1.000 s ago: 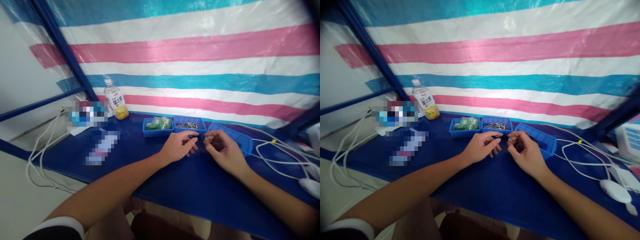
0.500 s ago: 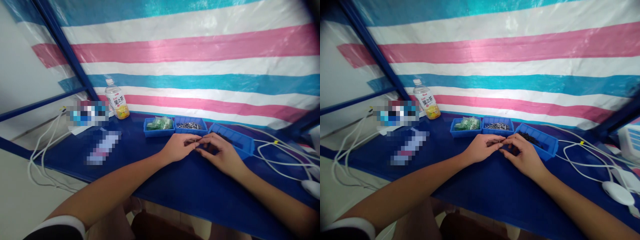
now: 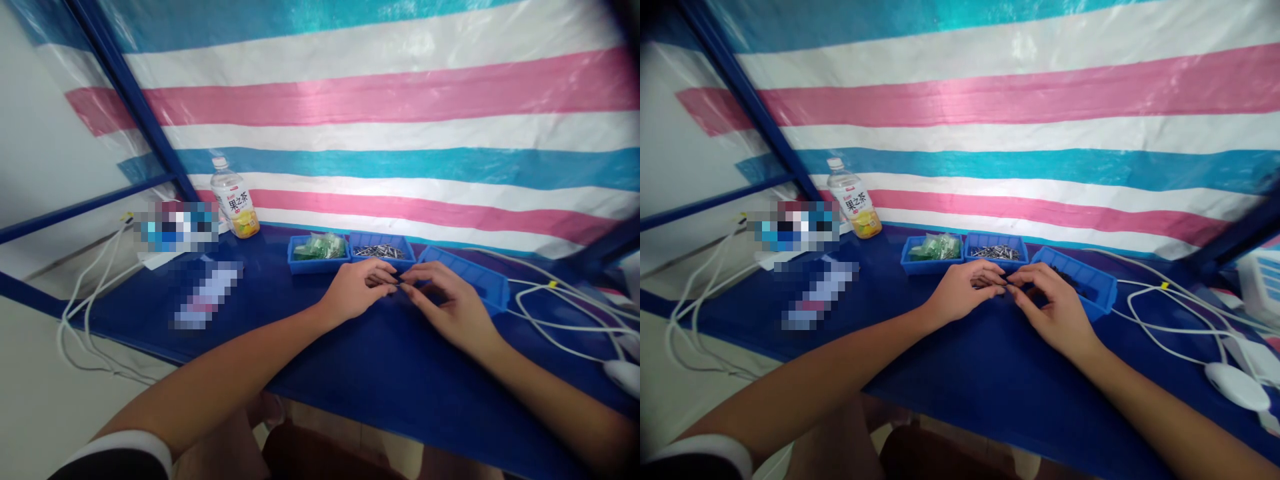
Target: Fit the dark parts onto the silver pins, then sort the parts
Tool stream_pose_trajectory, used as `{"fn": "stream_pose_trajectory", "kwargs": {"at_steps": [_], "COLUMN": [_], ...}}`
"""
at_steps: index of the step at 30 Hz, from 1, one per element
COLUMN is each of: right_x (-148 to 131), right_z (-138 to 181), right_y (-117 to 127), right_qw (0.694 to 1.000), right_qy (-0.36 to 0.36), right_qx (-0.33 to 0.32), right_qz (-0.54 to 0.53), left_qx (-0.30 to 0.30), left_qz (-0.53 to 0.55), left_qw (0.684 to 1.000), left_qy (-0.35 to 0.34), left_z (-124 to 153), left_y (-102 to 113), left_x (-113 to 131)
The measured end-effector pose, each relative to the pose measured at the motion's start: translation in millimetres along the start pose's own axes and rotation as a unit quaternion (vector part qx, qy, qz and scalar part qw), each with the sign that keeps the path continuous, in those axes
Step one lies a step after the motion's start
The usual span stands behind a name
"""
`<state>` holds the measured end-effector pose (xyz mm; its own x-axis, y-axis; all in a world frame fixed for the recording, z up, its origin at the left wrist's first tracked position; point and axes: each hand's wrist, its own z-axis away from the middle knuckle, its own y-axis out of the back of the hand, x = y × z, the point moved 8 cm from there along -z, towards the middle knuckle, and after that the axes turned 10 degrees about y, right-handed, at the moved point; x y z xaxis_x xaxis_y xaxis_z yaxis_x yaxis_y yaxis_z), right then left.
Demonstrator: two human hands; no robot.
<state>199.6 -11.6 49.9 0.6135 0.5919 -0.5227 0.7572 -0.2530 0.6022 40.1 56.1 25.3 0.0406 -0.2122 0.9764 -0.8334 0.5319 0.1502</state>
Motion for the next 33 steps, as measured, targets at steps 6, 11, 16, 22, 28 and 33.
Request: {"fn": "stream_pose_trajectory", "kwargs": {"at_steps": [6, 11, 16, 22, 28, 33], "right_x": [12, 12, 9, 5, 6, 8], "right_z": [4, 6, 5, 2, 0, 4], "right_y": [-6, -12, -8, 2, -4, -10], "right_qw": [0.998, 0.998, 0.997, 0.999, 1.0, 0.999], "right_qy": [-0.043, -0.057, -0.057, -0.035, -0.005, -0.029], "right_qx": [-0.037, -0.029, -0.011, -0.01, -0.016, -0.04], "right_qz": [0.027, -0.01, -0.051, 0.032, 0.015, -0.002], "left_qx": [0.001, -0.021, 0.003, -0.044, -0.013, -0.003], "left_qz": [-0.031, 0.011, 0.0, -0.072, -0.074, -0.018], "left_qw": [0.999, 1.0, 1.0, 0.996, 0.997, 1.0], "left_qy": [-0.018, -0.009, -0.006, 0.013, -0.026, -0.019], "left_z": [1, 2, 6, 10, 7, 2], "left_y": [0, -4, -2, -10, -6, -1], "left_x": [4, 1, 8, 12, 11, 3]}}
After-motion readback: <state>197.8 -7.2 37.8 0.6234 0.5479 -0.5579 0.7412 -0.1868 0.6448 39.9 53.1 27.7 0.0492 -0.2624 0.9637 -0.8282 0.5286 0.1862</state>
